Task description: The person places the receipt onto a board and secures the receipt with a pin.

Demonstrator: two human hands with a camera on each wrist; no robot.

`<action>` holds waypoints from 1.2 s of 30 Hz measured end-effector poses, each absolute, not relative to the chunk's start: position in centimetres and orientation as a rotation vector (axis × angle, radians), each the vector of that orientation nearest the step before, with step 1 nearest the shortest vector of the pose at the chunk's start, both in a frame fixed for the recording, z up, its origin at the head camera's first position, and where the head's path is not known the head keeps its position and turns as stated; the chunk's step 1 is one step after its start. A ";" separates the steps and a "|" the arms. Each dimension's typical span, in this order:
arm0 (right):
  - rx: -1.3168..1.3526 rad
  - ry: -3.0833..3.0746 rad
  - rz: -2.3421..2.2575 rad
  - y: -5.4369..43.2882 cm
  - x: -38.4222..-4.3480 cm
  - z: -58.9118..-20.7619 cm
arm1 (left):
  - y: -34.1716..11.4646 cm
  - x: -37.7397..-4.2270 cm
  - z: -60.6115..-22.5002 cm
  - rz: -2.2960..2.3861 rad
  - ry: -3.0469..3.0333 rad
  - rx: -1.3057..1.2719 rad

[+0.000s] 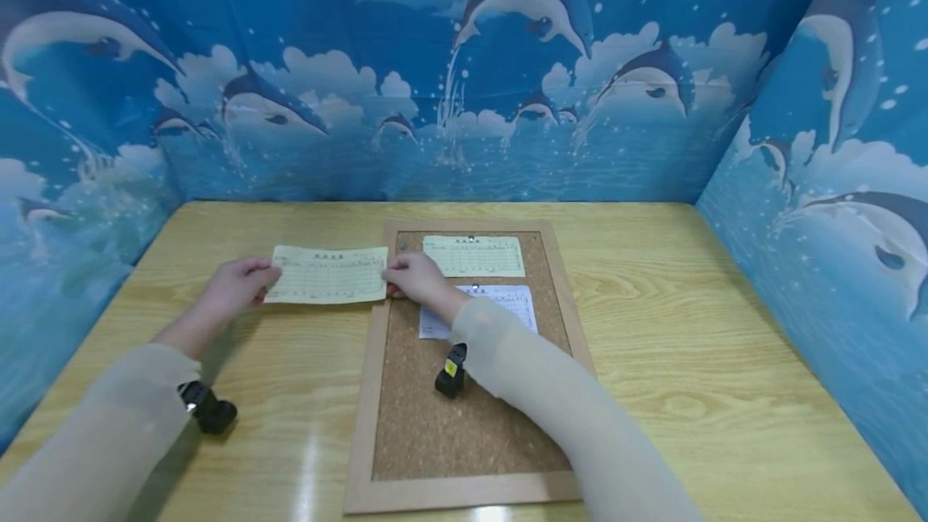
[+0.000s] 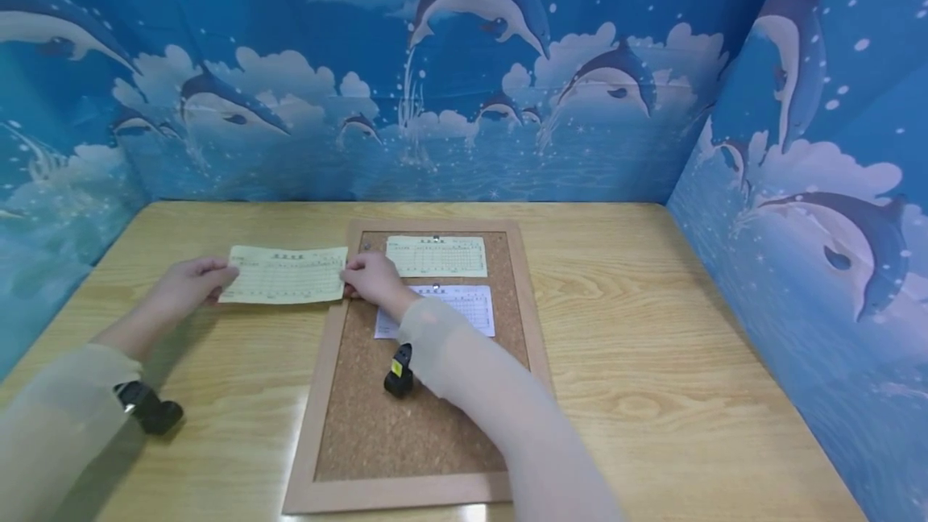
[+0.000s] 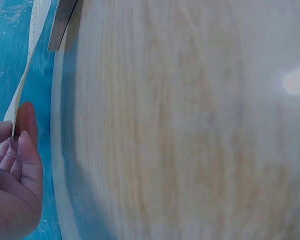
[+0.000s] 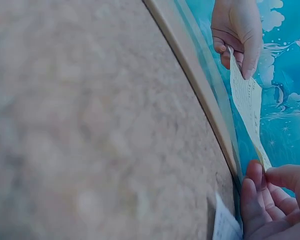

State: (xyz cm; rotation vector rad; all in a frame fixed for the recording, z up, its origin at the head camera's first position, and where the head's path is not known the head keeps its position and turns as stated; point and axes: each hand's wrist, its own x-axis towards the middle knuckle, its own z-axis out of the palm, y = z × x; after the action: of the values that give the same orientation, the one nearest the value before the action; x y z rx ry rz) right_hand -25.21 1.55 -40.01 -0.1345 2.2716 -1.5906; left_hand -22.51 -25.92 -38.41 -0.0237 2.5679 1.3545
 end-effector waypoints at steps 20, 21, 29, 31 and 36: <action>-0.139 2.217 -1.612 2.6 -24.7 -40.1 | -25.3 -22.0 -38.5 1.297 2.579 -0.002; -0.143 2.219 -1.609 2.7 -24.7 -40.1 | -25.2 -22.0 -38.5 1.298 2.580 0.001; -0.130 2.211 -1.587 3.5 -24.4 -40.3 | -24.7 -21.9 -38.8 1.351 2.570 0.024; -0.124 2.204 -1.595 3.7 -24.3 -40.2 | -24.6 -21.9 -38.9 1.368 2.563 0.035; -0.109 2.186 -1.609 3.9 -24.0 -40.1 | -24.5 -21.9 -39.0 1.386 2.556 0.047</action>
State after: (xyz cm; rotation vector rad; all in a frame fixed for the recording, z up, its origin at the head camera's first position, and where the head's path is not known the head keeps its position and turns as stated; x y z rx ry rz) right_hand -24.02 3.94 -40.06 -0.1087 2.1856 -1.6094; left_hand -21.87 -24.48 -39.05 0.0473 2.5563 1.3858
